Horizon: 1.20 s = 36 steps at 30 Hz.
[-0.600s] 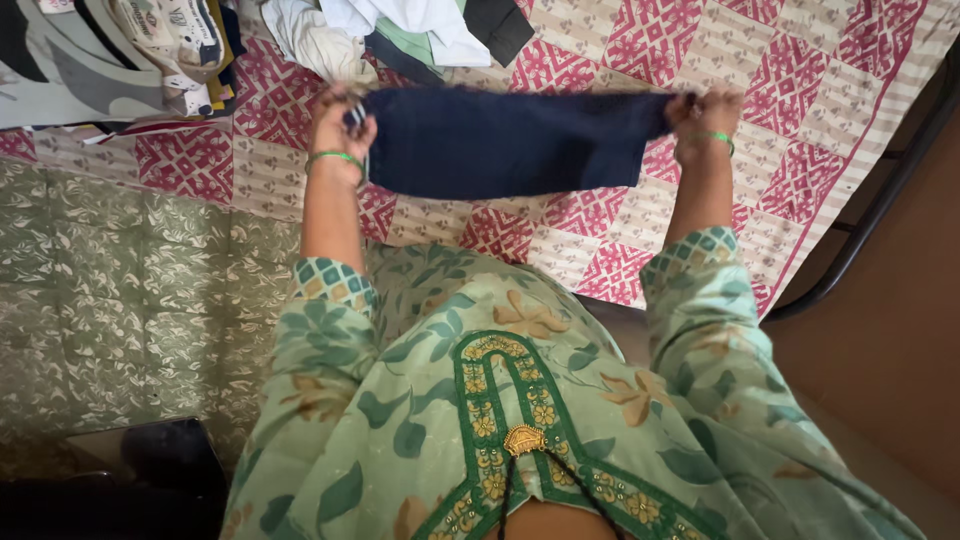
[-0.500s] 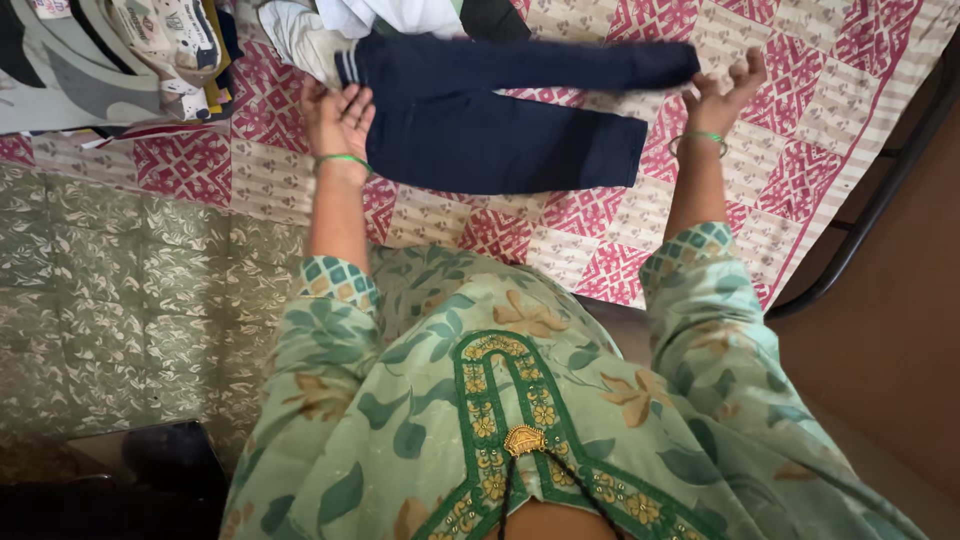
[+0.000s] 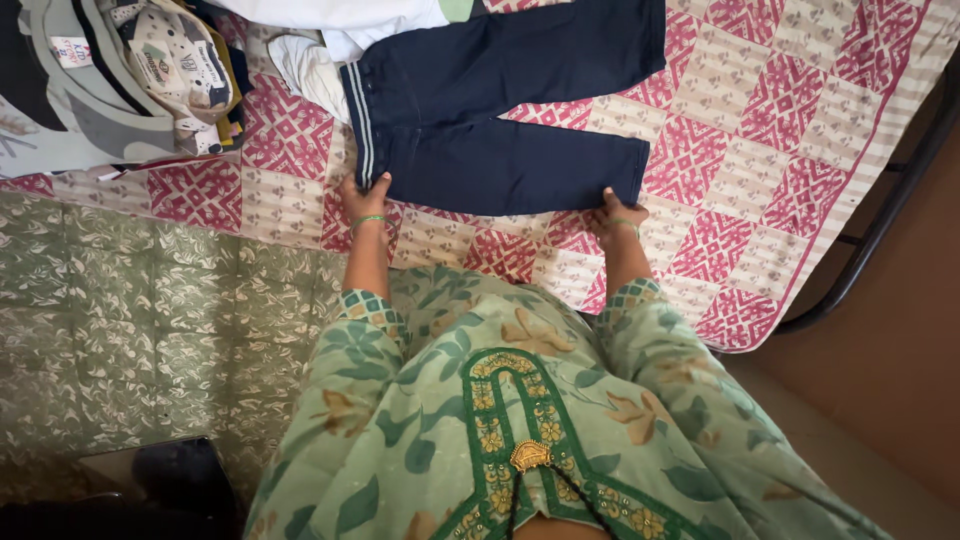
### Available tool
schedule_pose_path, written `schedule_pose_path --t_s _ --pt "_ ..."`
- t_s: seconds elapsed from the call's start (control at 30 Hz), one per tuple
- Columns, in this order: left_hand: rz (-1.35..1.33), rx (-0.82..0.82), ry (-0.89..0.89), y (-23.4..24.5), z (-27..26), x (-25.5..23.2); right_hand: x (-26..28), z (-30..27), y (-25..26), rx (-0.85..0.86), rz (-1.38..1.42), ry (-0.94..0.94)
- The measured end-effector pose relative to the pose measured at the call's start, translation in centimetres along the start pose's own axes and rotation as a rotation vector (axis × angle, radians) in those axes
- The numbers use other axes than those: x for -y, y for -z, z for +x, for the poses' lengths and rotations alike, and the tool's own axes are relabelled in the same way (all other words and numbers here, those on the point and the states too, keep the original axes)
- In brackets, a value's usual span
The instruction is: The person folds several garments on a bed, including dark pants, a white shirt, a red and white shirt, and a green patterned shirt. Each item is smoothed, folded into a compact rectangle, and placed on a growing stack.
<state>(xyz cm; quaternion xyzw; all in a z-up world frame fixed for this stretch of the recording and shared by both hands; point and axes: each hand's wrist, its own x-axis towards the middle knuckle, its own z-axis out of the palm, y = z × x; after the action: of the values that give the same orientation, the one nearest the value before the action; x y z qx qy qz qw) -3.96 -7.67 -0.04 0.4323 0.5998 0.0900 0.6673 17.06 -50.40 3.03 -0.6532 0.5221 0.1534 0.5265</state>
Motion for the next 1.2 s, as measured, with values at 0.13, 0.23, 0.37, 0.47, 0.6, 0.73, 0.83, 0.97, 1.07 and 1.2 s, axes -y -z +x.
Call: schedule_pose_path --t_s 0.13,0.23,0.37,0.47,0.6,0.73,0.83,0.97,1.07,1.2 --pt "0.01 0.07 -0.038 -0.3 -2.1 -3.0 2.5 0.6 0.6 -0.009 0.102 0.054" --pt "-0.093 0.143 0.031 1.9 -2.8 -1.4 3.9 0.8 2.5 -0.014 0.078 0.159" --pt "0.005 0.132 -0.083 6.5 -4.7 5.4 2.6 -0.8 7.0 -0.026 -0.034 0.14" --pt "0.197 0.056 -0.036 9.0 -5.2 8.8 0.8 -2.2 8.6 -0.015 -0.156 0.114" --pt "0.674 -0.004 -0.452 9.1 -5.1 9.3 1.2 -2.7 8.5 0.117 -0.317 0.402" --pt "1.103 -0.217 -0.603 6.5 -3.7 6.0 4.6 -2.3 4.4 -0.177 -1.025 0.877" --pt "0.533 -0.204 -0.348 4.3 -1.9 4.0 6.8 -1.8 -0.1 -0.059 -1.103 1.046" --pt "0.148 -0.155 -0.48 3.5 1.7 3.2 9.4 0.3 -7.1 0.293 -0.864 1.256" --pt "0.254 -0.133 -0.339 3.8 4.9 3.1 12.2 2.4 -12.2 0.304 -0.805 1.369" --pt "0.215 -0.103 -0.508 4.3 7.3 3.8 14.9 4.4 -16.1 0.191 -0.723 1.384"
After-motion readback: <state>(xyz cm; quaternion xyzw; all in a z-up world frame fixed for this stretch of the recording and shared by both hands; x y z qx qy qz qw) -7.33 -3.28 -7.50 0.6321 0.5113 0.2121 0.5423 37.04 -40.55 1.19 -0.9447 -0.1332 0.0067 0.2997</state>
